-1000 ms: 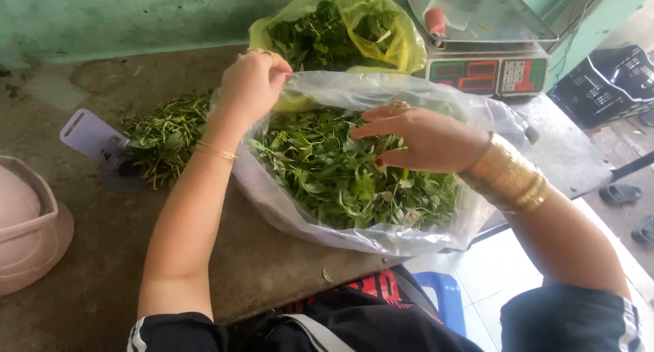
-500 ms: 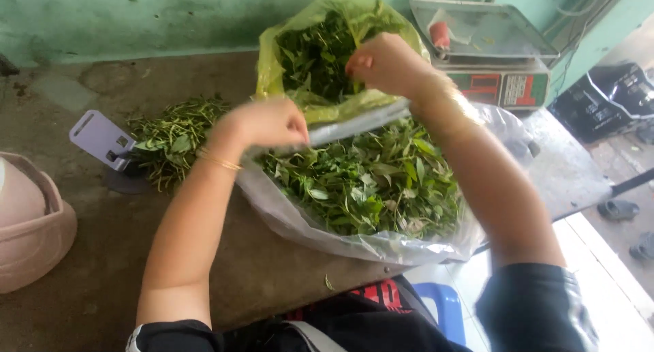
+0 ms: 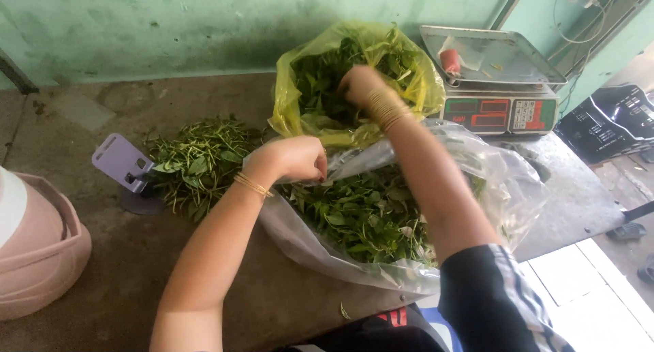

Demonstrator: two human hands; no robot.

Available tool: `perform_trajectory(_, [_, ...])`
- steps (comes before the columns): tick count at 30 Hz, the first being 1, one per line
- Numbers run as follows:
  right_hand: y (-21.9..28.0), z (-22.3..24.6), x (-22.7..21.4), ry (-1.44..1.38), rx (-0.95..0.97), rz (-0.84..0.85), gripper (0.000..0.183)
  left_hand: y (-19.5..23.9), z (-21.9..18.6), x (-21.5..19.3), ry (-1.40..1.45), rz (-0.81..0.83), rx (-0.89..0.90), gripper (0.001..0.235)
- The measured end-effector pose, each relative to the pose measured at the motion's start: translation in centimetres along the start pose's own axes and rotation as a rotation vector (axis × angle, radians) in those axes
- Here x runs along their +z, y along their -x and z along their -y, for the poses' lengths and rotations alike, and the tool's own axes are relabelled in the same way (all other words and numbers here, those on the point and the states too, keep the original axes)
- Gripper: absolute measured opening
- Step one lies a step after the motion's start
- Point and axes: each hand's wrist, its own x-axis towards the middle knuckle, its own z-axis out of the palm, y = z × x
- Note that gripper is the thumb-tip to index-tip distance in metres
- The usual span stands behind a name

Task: The person sits and sorts through a large pile of green leafy vegetables, picking up bunches and separating the leaves from the stems. The separated leaves are placed into a clear plastic bag, while the stems are discarded onto the floor to the left.

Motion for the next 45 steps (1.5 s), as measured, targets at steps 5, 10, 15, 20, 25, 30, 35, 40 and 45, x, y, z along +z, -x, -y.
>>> perform_trajectory(5, [8.3, 5.2, -15.3, -0.521, 0.250, -0.023, 0.022, 2.6, -1.9, -1.8, 0.048, 0.054, -0.021, 0.023])
perform_trajectory(10, [9.3, 2.4, -17.6, -0.683, 0.237, -0.122, 0.024, 2.0, -1.4, -1.7, 0.031, 0.043, -0.009, 0.027])
perform_trajectory(15, [13.4, 5.6, -20.2, -0.581, 0.409, -0.172, 0.020, 1.9, -1.5, -1.6, 0.026, 0.029, -0.026, 0.026])
perform_trajectory(20, [9.5, 1.8, -16.7, -0.849, 0.141, -0.270, 0.026, 1.9, -1.6, -1.6, 0.029, 0.014, -0.046, 0.025])
perform_trajectory(25, [8.7, 1.7, -16.1, -0.801, 0.097, -0.435, 0.024, 1.8, -1.3, -1.5, 0.049, 0.015, -0.037, 0.024])
perform_trajectory(30, [10.3, 3.7, -18.6, -0.908, 0.148, -0.455, 0.023, 2.1, -1.3, -1.7, 0.072, 0.004, -0.042, 0.023])
perform_trajectory(35, [14.5, 5.3, -21.7, -0.862, 0.008, -0.400, 0.018, 2.1, -0.8, -1.7, 0.124, -0.089, 0.036, 0.026])
perform_trajectory(40, [21.6, 8.1, -24.4, -0.699, -0.086, -0.173, 0.009, 3.3, -1.3, -2.3, 0.181, -0.173, -0.077, 0.026])
perform_trajectory(45, [25.4, 12.2, -24.5, -0.524, -0.077, 0.457, 0.059, 2.8, -0.4, -1.7, 0.203, -0.433, -0.019, 0.025])
